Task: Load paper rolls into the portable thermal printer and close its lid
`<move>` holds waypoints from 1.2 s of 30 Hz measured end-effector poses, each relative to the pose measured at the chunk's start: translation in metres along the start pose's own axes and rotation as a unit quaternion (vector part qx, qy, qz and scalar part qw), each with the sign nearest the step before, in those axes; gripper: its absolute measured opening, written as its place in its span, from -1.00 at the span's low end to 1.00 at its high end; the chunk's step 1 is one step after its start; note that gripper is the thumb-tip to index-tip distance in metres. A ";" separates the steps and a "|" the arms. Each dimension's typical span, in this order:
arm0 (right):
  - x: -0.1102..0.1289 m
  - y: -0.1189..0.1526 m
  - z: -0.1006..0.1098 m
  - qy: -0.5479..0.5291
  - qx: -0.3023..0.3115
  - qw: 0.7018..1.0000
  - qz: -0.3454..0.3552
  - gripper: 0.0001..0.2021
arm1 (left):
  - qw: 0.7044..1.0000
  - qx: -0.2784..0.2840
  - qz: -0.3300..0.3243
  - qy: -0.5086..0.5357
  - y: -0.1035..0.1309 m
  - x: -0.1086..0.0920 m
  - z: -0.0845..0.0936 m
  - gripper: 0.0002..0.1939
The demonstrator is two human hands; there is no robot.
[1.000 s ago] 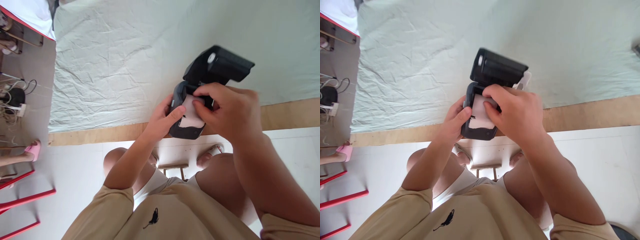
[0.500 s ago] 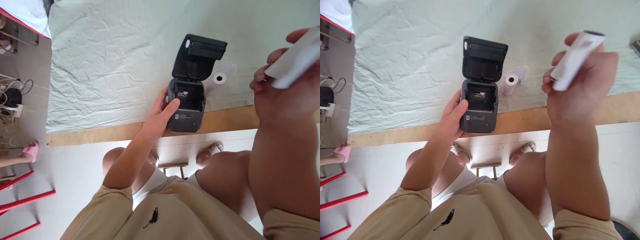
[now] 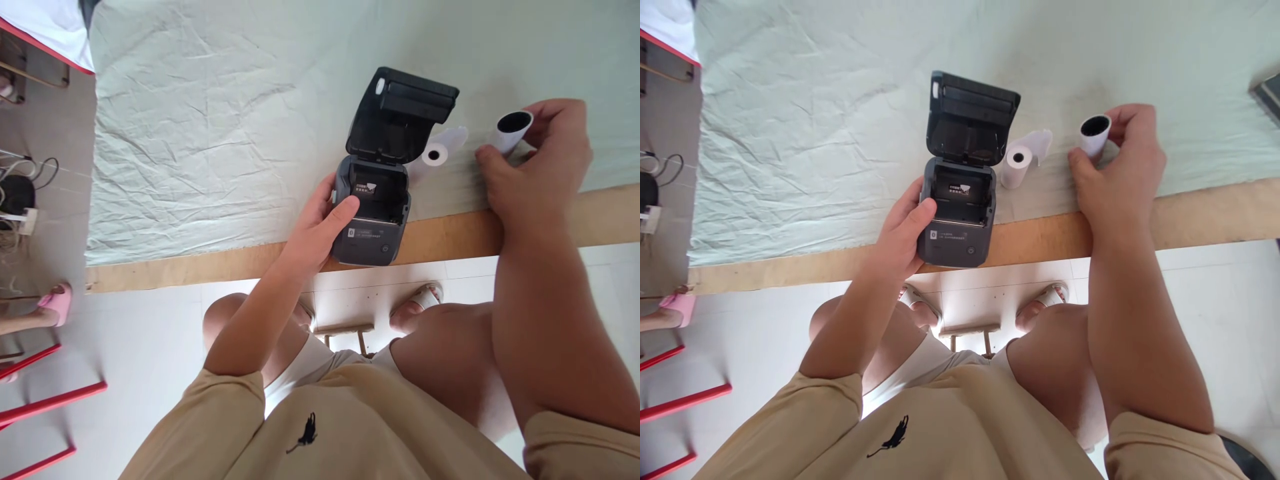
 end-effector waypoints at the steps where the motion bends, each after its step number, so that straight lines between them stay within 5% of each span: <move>1: -0.002 0.000 -0.001 0.015 0.001 1.000 -0.003 -0.35 | 1.000 0.002 0.003 -0.001 0.000 0.001 0.000 -0.39; 7: -0.023 -0.007 0.003 0.056 -0.042 0.997 -0.043 -0.40 | 1.000 0.004 0.008 -0.009 0.001 0.001 0.002 -0.38; 10: -0.029 -0.013 -0.002 0.025 -0.005 0.999 -0.031 -0.26 | 1.000 0.004 0.005 -0.008 0.001 0.001 0.002 -0.38; 13: -0.009 -0.009 0.007 -0.058 -0.018 0.994 0.088 -0.30 | 1.000 0.006 0.008 -0.001 0.001 0.002 0.002 -0.35; 17: 0.028 0.035 0.047 -0.173 -0.168 0.937 0.253 -0.77 | 1.000 0.006 0.008 -0.002 0.000 0.001 0.001 -0.32; 19: 0.043 0.051 0.032 -0.188 -0.070 0.948 0.247 -0.82 | 1.000 0.004 0.013 -0.013 0.000 0.001 0.001 -0.27; 21: 0.057 0.068 0.006 -0.142 0.041 0.957 0.250 -0.65 | 1.000 0.000 0.012 -0.023 -0.001 0.001 0.003 -0.23; 26: 0.053 0.074 -0.035 -0.070 0.157 0.961 0.219 -0.45 | 1.000 0.000 0.008 -0.025 -0.001 0.001 0.004 -0.22; 36: 0.049 0.074 -0.038 -0.047 0.185 0.951 0.242 -0.57 | 1.000 -0.002 0.007 -0.023 0.001 -0.005 0.000 -0.24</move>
Point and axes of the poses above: each hand's wrist, its own y-axis away from the middle knuckle, its own z-axis out of the back of the hand, x = y × z, the point moved 9 cm from there along -y, towards the middle knuckle, and after that the axes turned 14 degrees about -z, right-handed, at the moved point
